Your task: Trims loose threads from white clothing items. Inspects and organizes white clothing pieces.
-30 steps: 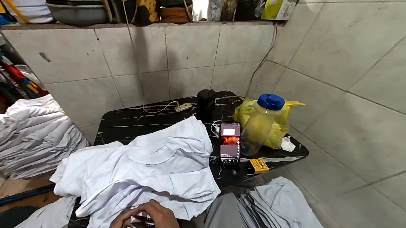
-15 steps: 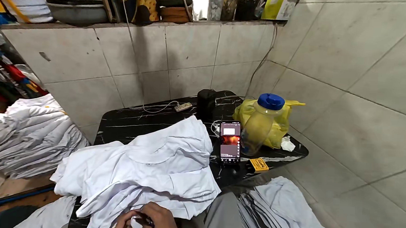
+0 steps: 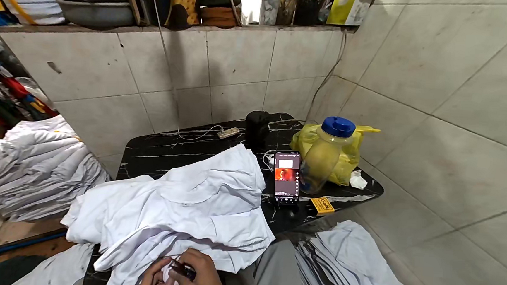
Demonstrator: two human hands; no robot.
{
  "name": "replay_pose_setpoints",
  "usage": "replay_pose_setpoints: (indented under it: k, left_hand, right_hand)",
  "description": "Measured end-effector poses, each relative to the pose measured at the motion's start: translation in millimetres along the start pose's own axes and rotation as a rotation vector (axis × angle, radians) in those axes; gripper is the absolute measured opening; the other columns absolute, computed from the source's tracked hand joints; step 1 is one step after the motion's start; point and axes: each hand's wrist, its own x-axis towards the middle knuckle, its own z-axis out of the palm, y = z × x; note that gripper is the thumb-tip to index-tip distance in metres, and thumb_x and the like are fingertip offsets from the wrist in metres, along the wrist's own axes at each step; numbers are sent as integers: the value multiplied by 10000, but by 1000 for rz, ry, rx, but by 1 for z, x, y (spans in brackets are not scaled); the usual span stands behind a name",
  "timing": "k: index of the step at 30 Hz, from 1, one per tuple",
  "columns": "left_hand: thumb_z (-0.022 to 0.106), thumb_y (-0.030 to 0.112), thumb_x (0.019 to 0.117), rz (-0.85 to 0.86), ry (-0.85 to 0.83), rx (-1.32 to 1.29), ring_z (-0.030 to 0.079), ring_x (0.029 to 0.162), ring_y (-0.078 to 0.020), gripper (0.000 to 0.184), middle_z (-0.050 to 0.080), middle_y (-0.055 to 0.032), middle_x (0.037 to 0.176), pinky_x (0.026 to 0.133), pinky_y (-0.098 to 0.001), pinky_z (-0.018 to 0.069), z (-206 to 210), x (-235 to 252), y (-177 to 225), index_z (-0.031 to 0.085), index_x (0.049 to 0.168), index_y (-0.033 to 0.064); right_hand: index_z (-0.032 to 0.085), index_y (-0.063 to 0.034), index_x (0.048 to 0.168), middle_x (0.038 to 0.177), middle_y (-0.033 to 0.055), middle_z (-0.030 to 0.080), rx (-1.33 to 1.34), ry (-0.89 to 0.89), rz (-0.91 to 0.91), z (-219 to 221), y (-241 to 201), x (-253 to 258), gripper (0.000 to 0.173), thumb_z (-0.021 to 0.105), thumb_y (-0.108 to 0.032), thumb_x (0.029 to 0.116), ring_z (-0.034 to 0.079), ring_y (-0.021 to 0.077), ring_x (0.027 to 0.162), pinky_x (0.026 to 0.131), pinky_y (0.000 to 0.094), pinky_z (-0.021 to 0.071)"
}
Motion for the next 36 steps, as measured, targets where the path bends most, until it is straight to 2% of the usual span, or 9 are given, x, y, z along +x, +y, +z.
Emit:
replay_pose_setpoints:
  k: [4, 9, 13, 19, 22, 24, 29, 33, 36]
  left_hand:
    - [588, 30, 981, -19, 2, -7, 595, 750, -80, 366, 627, -99, 944, 719, -271, 547, -4, -1, -1, 523, 1302, -135]
    - [682, -21, 914, -50, 72, -50, 706, 877, -123, 442, 623, -213, 1267, 763, -295, 624, -5, -2, 3, 545, 1322, -122]
    - [693, -107, 855, -29, 181, -157, 732, 880, -113, 418, 715, -144, 1167, 801, -283, 634, -5, -3, 9, 619, 1266, -111]
    - [678, -111, 853, -2, 225, -295, 723, 884, -108, 329, 725, -82, 1116, 815, -286, 632, -6, -4, -5, 649, 1178, -78]
    - [652, -115, 867, -10, 224, -321, 718, 882, -106, 274, 717, -76, 1098, 811, -280, 630, -2, -7, -5, 650, 1137, -71]
    - [643, -120, 878, -5, 218, -316, 723, 883, -115, 267, 719, -88, 1098, 811, -282, 632, 0, -8, -4, 647, 1141, -75]
    - [618, -77, 913, -5, 177, -227, 703, 855, -73, 257, 715, -86, 1124, 787, -246, 615, 2, -9, 0, 660, 1166, -67]
    - [737, -38, 847, 47, 149, -147, 701, 858, -93, 350, 711, -102, 1137, 798, -272, 622, 4, -12, -7, 678, 1192, -53]
    - [794, -19, 746, 125, 206, -11, 698, 985, -75, 320, 719, -115, 1083, 884, -241, 599, 8, -13, -9, 741, 1060, -55]
  right_hand:
    - [726, 43, 993, 961, 180, 700, -63, 15, -7, 5, -3, -1, 136, 686, -67, 922, 696, 298, 892, 813, 487, 571]
    - [705, 34, 1073, 1052, 191, 690, -135, -19, 30, 3, -11, -3, 168, 621, -35, 946, 700, 312, 948, 839, 507, 576]
    - [696, 35, 1088, 1075, 185, 701, -158, 33, 33, 0, -11, -7, 223, 582, -140, 1011, 713, 289, 945, 848, 487, 590]
    - [723, -44, 1005, 921, 47, 683, 61, 55, 32, -8, 9, -4, 275, 575, -274, 1035, 641, 107, 805, 740, 306, 558]
    - [747, -78, 1091, 987, 31, 704, 115, -25, 35, -11, 7, -3, 287, 673, -336, 989, 643, 82, 834, 729, 272, 552]
    - [759, -72, 1055, 966, 33, 703, 79, -11, -7, -6, 5, -4, 273, 732, -321, 946, 635, 73, 821, 715, 252, 543]
    - [750, -38, 884, 819, 41, 682, -43, 113, -51, -2, 3, -6, 194, 704, -218, 939, 630, 93, 728, 673, 262, 541]
    - [700, -18, 1010, 956, 114, 677, -186, 38, -99, -4, -5, -11, 191, 650, -31, 826, 683, 217, 799, 672, 409, 591]
    - [683, -11, 1082, 1067, 164, 681, -334, -42, -94, -9, -25, -18, 237, 648, -10, 847, 710, 279, 752, 587, 477, 591]
